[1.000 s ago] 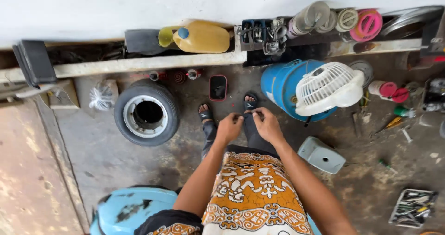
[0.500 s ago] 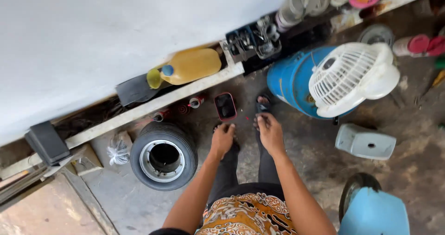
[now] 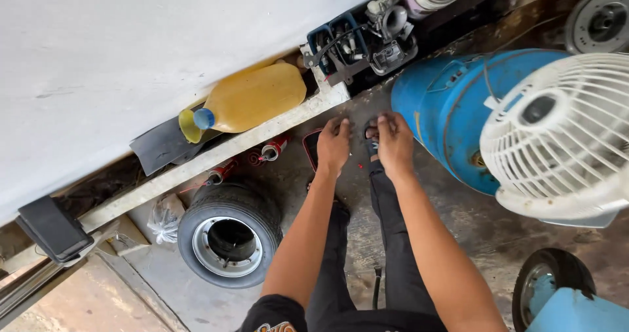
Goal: The person works on a mechanical part, possibly a carburetor, using a wrench to tighten or loosen components. They then move to a workbench to handle a green basket and a power tool, organizing items within a tool cart.
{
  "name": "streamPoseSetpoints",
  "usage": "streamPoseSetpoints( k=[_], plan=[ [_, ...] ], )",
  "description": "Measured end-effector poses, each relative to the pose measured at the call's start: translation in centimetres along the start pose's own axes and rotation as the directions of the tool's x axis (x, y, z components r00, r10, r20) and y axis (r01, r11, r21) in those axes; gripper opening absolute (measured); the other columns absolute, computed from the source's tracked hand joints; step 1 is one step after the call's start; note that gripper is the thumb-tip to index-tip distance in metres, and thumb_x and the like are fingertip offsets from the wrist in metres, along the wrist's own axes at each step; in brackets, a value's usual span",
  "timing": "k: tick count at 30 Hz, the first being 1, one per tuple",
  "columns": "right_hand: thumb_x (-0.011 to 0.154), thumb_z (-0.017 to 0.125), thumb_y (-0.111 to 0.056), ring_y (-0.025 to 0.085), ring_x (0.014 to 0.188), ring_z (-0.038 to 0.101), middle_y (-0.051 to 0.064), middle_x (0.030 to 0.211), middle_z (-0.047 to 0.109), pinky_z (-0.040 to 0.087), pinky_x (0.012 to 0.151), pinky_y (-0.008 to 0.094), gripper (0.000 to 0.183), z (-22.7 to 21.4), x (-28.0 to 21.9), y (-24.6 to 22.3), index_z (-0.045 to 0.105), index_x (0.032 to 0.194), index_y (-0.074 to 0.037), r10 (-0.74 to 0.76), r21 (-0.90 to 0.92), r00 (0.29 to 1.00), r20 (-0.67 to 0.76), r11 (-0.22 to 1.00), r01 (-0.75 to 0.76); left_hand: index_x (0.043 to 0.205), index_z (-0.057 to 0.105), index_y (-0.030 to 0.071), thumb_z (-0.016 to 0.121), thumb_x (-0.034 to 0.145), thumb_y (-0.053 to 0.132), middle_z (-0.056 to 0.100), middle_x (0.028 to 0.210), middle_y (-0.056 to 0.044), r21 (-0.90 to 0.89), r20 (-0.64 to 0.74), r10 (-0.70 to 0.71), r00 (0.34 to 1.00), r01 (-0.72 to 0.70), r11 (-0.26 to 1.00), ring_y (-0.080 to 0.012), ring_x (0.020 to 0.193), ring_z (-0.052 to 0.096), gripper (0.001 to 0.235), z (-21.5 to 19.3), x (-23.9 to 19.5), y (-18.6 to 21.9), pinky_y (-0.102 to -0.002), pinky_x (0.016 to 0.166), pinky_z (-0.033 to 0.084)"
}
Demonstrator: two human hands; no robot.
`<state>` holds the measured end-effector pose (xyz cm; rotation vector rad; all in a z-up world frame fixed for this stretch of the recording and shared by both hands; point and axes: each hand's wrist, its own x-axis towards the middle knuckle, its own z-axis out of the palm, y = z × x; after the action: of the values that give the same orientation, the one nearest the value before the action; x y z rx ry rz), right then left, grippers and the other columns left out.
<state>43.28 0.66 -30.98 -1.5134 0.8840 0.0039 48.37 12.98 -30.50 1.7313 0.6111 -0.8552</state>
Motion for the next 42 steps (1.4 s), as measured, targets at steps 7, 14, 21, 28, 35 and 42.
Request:
streamPoseSetpoints(
  k=[7,14,21,28,35,42],
  plan=[
    [0.106,0.054,-0.016,0.028,0.087,0.077,0.020,0.099,0.075,0.066,0.068,0.038,0.023,0.1,4.0,2.9,0.066,0.119,-0.003,0.024,-0.076,0.999,-0.048,0.997,-0.028,0.139,0.059,-0.001,0.062,0.099,0.037,0.073,0.116,-0.022,-0.139,-0.044,-0.070,0.997,0.063,0.988,-0.0302,0.112,0.070,0.055,1.2,2.1,2.9,-0.042,0.092,0.059],
    [0.106,0.052,-0.014,0.027,0.089,0.077,0.020,0.101,0.074,0.065,0.071,0.037,0.025,0.7,4.6,5.6,0.064,0.124,-0.002,0.072,0.013,0.997,-0.020,0.997,-0.072,0.136,0.060,-0.004,0.073,0.092,0.040,0.074,0.114,-0.020,-0.281,-0.061,-0.089,0.994,0.069,0.957,-0.0252,0.105,0.070,0.064,3.1,7.5,1.2,-0.036,0.084,0.058],
    [0.107,0.051,-0.011,0.019,0.084,0.076,0.016,0.096,0.076,0.062,0.068,0.028,0.022,1.1,3.4,6.4,0.063,0.121,0.000,0.082,0.041,0.996,0.020,0.996,-0.083,0.123,0.067,0.001,0.071,0.095,0.029,0.077,0.100,-0.009,-0.440,-0.154,-0.074,0.985,-0.001,0.898,-0.0150,0.088,0.069,0.040,4.8,11.6,-0.5,-0.025,0.070,0.051],
    [0.107,0.050,-0.011,0.020,0.086,0.076,0.015,0.098,0.075,0.060,0.068,0.027,0.021,1.0,3.3,6.2,0.062,0.123,-0.003,0.120,0.060,0.992,0.043,0.991,-0.123,0.116,0.070,0.002,0.070,0.096,0.025,0.078,0.092,-0.007,-0.457,-0.281,-0.051,0.958,-0.087,0.885,-0.0142,0.083,0.072,0.031,2.5,12.5,-1.2,-0.024,0.066,0.050],
    [0.110,0.047,-0.009,0.024,0.091,0.076,0.017,0.101,0.073,0.061,0.069,0.033,0.022,1.2,4.6,6.3,0.059,0.126,0.000,0.071,0.108,0.996,0.051,0.991,-0.077,0.118,0.070,0.005,0.069,0.098,0.028,0.079,0.095,-0.005,-0.468,-0.256,-0.078,0.964,-0.053,0.882,-0.0143,0.084,0.072,0.030,1.8,11.4,-0.4,-0.024,0.068,0.050],
    [0.107,0.056,-0.020,0.012,0.077,0.073,0.007,0.095,0.071,0.061,0.063,0.022,0.031,2.3,8.8,4.5,0.053,0.135,-0.007,0.124,0.100,0.973,-0.196,0.989,-0.106,0.130,0.064,0.003,0.067,0.099,0.023,0.077,0.103,-0.006,-0.447,-0.165,-0.081,0.983,-0.001,0.895,-0.0123,0.088,0.069,0.037,3.0,11.3,-1.1,-0.021,0.069,0.048]
  ],
)
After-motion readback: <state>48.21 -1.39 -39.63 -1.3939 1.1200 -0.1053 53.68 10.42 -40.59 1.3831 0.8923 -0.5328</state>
